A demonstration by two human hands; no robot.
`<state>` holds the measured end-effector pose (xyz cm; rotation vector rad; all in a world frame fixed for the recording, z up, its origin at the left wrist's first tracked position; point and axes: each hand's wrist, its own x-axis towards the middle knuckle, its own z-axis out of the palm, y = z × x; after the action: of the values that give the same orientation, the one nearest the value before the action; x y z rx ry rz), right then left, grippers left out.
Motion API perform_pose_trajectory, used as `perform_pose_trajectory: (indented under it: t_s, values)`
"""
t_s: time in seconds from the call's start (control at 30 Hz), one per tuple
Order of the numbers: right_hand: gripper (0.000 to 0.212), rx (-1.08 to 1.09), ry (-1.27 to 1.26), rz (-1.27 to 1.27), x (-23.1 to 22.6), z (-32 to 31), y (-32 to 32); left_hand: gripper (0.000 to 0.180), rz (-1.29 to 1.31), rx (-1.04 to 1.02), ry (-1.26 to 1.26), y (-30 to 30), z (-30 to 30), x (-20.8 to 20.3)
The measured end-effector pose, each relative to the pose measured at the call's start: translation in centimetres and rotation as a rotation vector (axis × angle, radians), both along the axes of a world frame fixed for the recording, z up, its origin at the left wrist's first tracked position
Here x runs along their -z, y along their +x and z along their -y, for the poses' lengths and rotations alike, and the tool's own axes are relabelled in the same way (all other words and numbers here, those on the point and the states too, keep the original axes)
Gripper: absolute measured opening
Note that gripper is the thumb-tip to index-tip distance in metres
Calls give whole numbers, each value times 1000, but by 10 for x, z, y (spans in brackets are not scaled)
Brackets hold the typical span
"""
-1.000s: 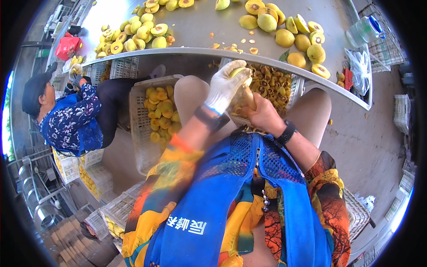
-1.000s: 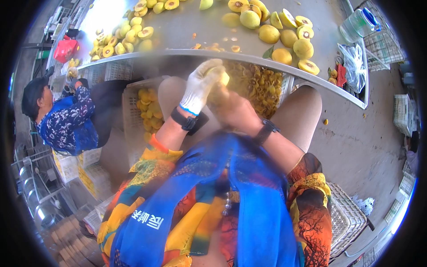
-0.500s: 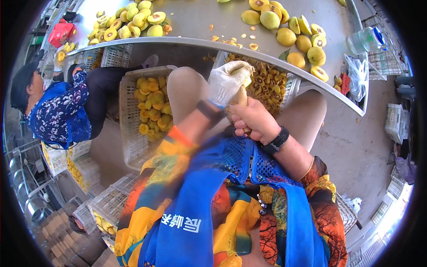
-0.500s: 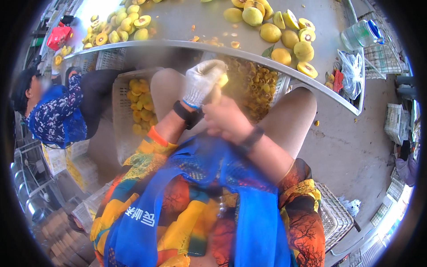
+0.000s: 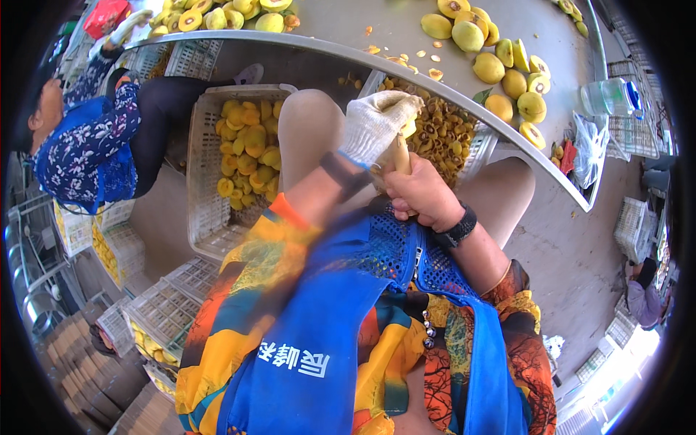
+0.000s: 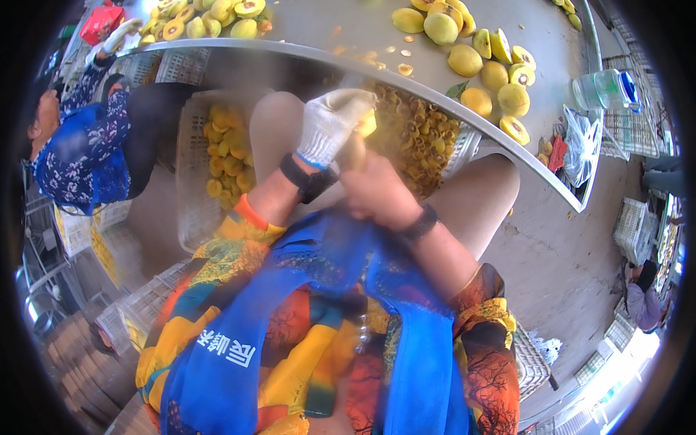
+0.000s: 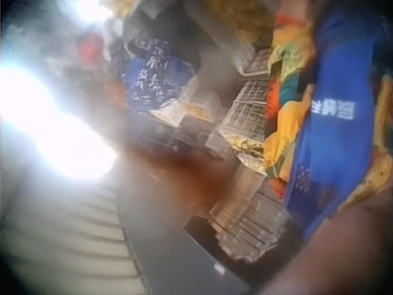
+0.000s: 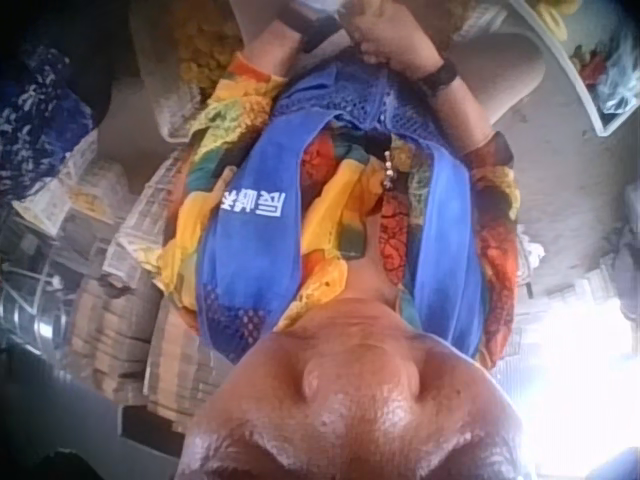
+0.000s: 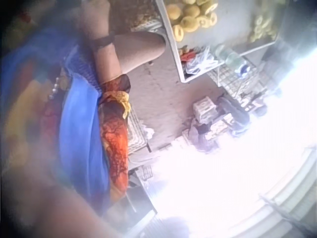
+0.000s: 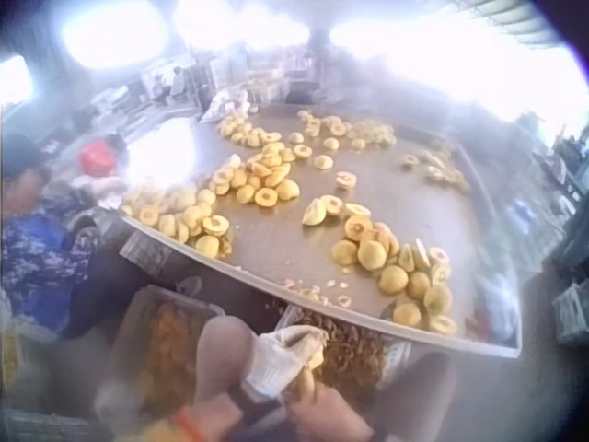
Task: The person pits and peels peaches using a small handheld coring tool while sitting at a sorting table in an agricultural processing area.
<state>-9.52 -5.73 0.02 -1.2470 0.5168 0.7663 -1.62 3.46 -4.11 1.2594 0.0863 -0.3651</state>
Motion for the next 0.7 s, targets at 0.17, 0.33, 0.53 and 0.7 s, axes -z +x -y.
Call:
perform_pose_trajectory:
  t_s: [0.17, 0.33, 0.53, 0.7]
  values:
    - [10, -118, -327, 160, 16, -6, -5, 18, -210, 181, -111, 10, -5, 12]
    - [15, -59, -30, 72, 15, 3, -3, 16, -174, 135, -112, 7, -7, -3]
    - [11, -114, -268, 159, 21, -2, -7, 15, -232, 159, -210, 7, -9, -1]
    - [10, 13, 255, -16, 11, 12, -8, 16, -185, 124, -220, 2, -6, -1]
